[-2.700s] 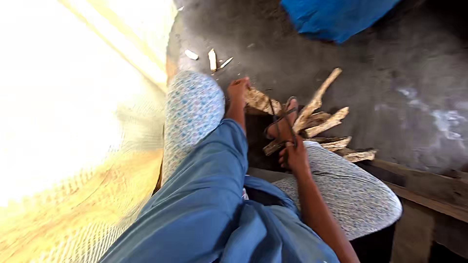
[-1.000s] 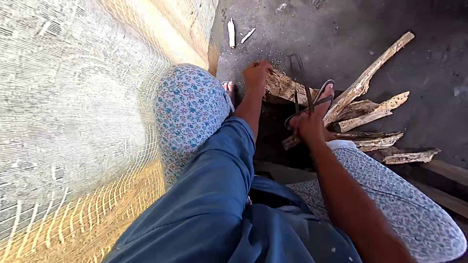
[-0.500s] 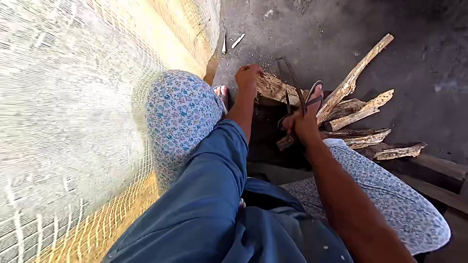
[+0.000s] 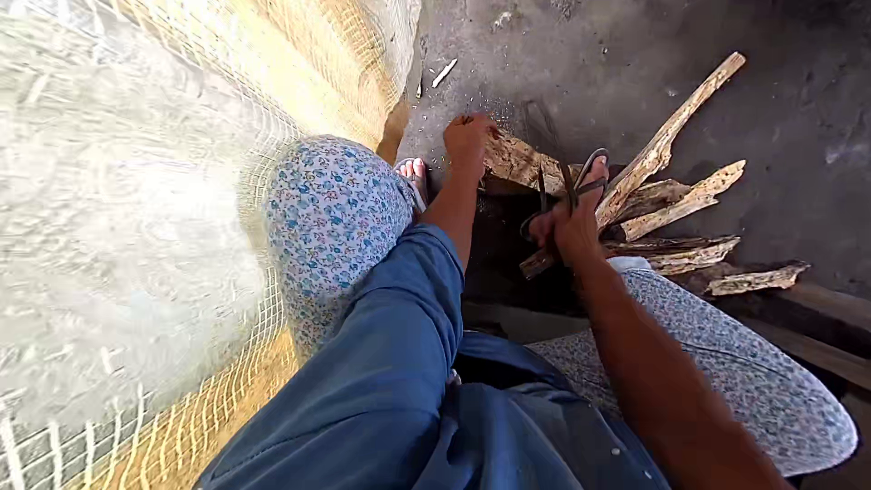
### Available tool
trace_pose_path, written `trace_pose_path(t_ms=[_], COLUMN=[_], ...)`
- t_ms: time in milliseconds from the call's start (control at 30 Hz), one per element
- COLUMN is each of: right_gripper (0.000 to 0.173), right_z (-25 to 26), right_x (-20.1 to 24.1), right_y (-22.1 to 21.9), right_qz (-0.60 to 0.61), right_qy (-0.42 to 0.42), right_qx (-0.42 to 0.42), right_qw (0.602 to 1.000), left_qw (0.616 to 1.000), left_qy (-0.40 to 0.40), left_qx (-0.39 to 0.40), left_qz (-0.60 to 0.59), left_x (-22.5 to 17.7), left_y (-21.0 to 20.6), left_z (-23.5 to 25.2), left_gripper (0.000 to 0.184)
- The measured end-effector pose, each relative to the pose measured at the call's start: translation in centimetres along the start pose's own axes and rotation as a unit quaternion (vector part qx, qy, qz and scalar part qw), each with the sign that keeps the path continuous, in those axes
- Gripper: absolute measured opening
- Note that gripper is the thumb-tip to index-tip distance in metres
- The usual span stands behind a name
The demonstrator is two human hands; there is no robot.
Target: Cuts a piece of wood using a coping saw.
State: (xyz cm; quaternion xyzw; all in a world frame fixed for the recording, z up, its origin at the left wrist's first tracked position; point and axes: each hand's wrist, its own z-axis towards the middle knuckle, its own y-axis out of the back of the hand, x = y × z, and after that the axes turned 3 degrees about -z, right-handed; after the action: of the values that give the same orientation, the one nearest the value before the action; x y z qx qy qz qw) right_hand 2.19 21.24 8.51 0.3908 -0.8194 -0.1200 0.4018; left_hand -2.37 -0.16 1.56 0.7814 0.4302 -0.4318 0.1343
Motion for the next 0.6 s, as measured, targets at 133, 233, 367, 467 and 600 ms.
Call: trace_pose_path(t_ms=[133,233,367,467,600], right_gripper=[0.04,0.038,0.037,0.023,0.035], right_z=[2.4,-2.8,-10.4,-7.6,-1.8], right_x=[0.4,-0.9,-1.3,0.6,2.1], right_y=[-0.2,1.5,5.2,6.3,3.2], right_qz=[0.001,0.025,0.019,0.039,-0.025], right_qy=[-0.009,-0.005,-0.076,-0.095,-0.053], right_qx=[-0.015,0.024,0.021,0.048,0.03], right_qw=[1.0,0.999,0.997,0.994,0.998], left_qw=[0.999,0.999,0.999,0.999,0.998], left_qy=[-0.033,-0.048,-0.039,-0.037,-0.046], left_qx=[0.009,0.016,0.021,0.027,0.039], left_qz=[0.006,0.014,-0.008,-0.025,-0.031], left_x=[-0.8,-0.8,1.0,0.9,1.0], left_y=[-0.5,0.0,1.1,1.9,0.8], left_z=[-1.6,-1.0,0.8,1.2,-0.1], left_gripper=[0.005,0.006,0.007,0.005,0.005])
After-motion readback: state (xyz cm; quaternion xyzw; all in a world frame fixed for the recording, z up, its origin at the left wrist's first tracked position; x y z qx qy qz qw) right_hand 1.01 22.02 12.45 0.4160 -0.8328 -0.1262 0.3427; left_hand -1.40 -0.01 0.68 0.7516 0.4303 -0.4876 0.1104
